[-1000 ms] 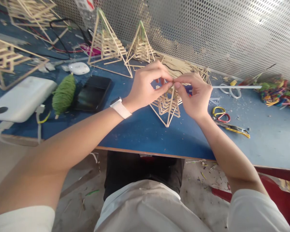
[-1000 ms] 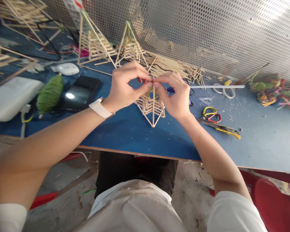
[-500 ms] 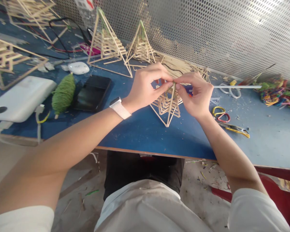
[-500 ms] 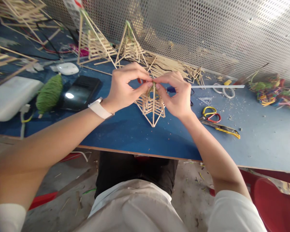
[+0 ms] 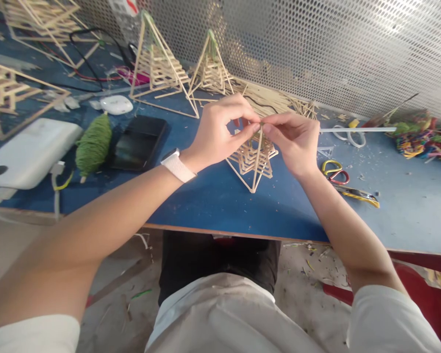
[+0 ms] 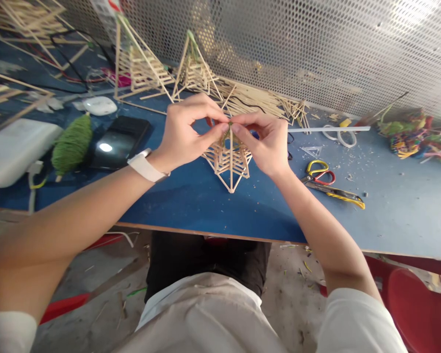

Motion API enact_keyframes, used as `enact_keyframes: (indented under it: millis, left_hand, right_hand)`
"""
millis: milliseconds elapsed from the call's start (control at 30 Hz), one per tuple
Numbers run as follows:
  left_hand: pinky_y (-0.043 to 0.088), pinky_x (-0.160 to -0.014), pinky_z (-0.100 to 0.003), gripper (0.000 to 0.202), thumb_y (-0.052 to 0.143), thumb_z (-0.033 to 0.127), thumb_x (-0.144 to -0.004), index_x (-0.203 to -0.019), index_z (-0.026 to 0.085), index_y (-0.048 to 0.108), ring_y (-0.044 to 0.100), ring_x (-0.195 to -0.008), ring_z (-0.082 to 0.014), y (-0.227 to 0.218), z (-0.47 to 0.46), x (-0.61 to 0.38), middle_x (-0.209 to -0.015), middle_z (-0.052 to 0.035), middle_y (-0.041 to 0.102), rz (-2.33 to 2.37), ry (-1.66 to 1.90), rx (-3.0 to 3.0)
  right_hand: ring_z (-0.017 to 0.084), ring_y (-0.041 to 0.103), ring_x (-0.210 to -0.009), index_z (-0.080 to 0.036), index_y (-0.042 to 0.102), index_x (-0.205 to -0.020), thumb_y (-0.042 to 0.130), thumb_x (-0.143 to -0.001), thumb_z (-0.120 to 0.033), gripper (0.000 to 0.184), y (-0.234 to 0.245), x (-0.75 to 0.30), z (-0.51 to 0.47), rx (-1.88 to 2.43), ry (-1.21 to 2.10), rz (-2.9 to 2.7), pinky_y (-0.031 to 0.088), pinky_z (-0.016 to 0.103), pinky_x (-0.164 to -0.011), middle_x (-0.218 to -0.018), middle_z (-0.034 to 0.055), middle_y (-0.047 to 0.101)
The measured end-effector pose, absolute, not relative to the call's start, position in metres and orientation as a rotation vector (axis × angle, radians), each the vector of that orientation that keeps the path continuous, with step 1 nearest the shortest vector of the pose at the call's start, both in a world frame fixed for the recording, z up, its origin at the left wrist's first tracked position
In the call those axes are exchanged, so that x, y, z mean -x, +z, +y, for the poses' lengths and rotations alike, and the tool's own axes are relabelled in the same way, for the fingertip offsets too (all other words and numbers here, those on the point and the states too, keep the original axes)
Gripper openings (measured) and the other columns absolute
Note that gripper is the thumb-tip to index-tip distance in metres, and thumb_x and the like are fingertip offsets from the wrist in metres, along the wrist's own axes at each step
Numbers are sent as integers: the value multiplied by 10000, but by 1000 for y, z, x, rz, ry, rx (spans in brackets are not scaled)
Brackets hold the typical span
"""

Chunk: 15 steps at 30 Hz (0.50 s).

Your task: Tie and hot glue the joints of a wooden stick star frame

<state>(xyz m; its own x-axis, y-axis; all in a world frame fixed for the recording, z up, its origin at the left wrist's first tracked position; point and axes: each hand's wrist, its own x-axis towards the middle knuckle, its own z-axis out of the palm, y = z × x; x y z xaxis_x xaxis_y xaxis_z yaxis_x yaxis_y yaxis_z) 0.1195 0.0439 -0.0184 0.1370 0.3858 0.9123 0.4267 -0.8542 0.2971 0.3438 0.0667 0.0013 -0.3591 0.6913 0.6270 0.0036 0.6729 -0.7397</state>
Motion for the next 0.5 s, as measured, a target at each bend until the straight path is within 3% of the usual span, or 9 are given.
enact_keyframes:
  millis: [200, 367, 500]
  left_hand:
    - [617, -747, -371, 418, 708, 600, -1172, -987, 245, 828, 758, -880, -202, -15, 34, -129, -920, -65, 781, -945, -1932, 2324]
    - [636, -724, -375, 527, 716, 727, -1132, -902, 253, 737, 737, -835, -194, -29, 48, -133, -878, -37, 713, -1033, -2003, 2258]
    - [650, -735, -375, 582, 713, 794, -1102, -915, 243, 708, 742, -844, -198, -38, 58, -133, -881, -40, 691, -1065, -2008, 2261]
  right_hand:
    - [223, 842, -975, -299, 903, -1022, 936, -985, -629, 334, 2, -345, 68, 555, 854, -1811, 735, 428, -942, -1052, 30, 879]
    - [251, 842, -1016, -300, 868, -1063, 832, -1043, -724, 425, 0, -345, 69, 678, 780, -1892, 747, 489, -1002, -1071, 49, 854]
    - [265, 845, -1021, -314, 893, -1060, 830, -1011, -794, 487, 3, -347, 70, 687, 747, -1912, 753, 521, -1026, -1071, 48, 870]
